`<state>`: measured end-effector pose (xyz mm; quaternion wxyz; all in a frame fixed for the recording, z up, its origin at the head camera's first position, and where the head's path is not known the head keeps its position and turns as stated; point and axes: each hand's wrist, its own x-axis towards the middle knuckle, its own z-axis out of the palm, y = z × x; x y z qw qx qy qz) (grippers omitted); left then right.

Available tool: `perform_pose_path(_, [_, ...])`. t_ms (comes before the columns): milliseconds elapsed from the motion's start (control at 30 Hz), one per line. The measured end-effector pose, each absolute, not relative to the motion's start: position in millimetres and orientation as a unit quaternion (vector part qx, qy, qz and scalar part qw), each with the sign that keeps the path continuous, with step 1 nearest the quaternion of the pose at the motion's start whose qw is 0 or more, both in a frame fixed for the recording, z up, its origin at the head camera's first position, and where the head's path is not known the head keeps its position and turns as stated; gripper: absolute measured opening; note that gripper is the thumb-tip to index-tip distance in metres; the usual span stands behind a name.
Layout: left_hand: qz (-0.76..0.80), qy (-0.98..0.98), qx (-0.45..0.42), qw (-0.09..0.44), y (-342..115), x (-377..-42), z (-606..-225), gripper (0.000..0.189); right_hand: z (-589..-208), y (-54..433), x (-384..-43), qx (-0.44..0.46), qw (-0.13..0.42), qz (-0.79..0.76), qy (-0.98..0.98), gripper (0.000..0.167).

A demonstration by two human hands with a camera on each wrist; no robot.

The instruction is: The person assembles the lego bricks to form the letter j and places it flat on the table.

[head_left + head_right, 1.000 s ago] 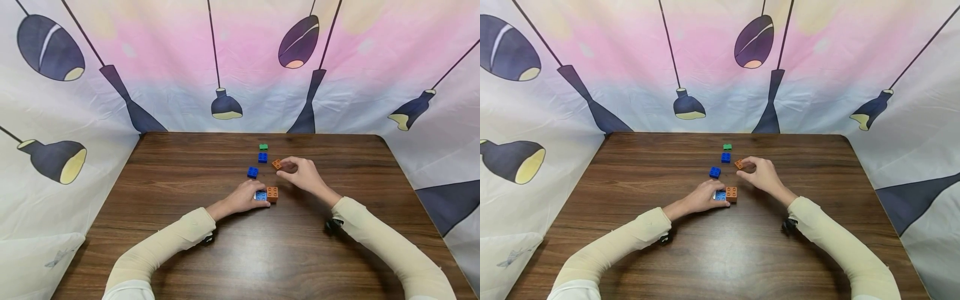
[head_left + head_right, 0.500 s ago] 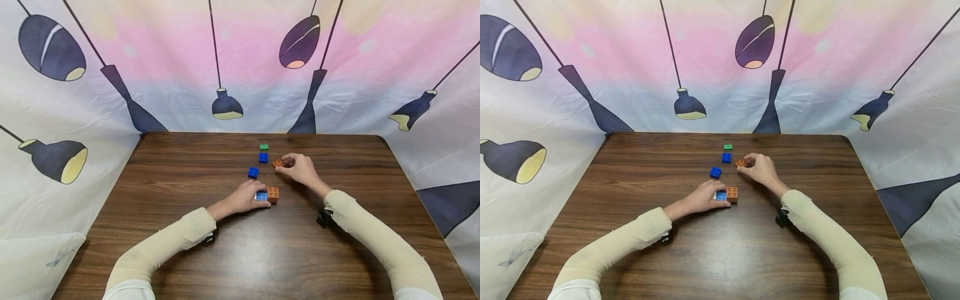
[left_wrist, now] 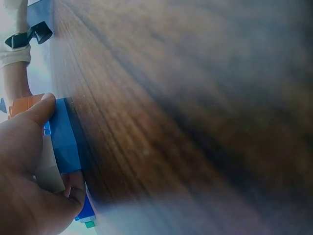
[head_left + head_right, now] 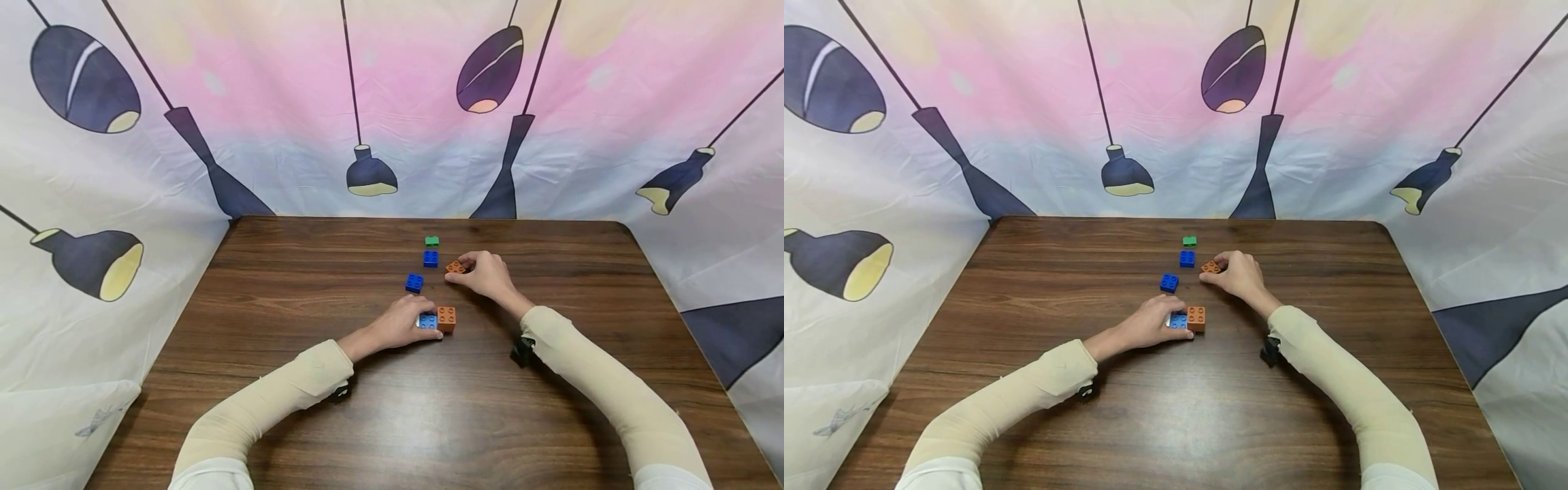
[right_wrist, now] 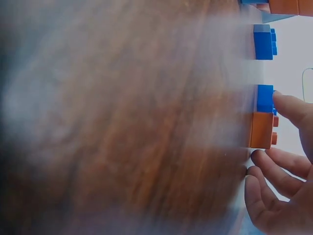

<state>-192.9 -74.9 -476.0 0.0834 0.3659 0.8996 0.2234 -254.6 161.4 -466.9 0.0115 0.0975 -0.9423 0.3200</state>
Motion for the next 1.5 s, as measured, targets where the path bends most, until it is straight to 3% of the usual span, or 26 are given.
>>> perform_pose_path(267, [0.219,0.9,0.367,0.081,-75.0,-193.4,-476.3,0.051,-467.3,157.7,-256.3,0.09,0.002,0.294,-0.952,0.059])
perform_pose_path(600, [0.226,0.899,0.367,0.083,-75.0,-193.0,-476.7,0.053,-468.4,160.9,-256.2,0.097,0.009,0.301,-0.948,0.044])
perform_pose_path(1500, [0.222,0.899,0.37,0.076,-75.2,-194.0,-477.1,0.053,-447.9,171.9,-239.0,0.139,0.029,0.337,-0.931,0.04])
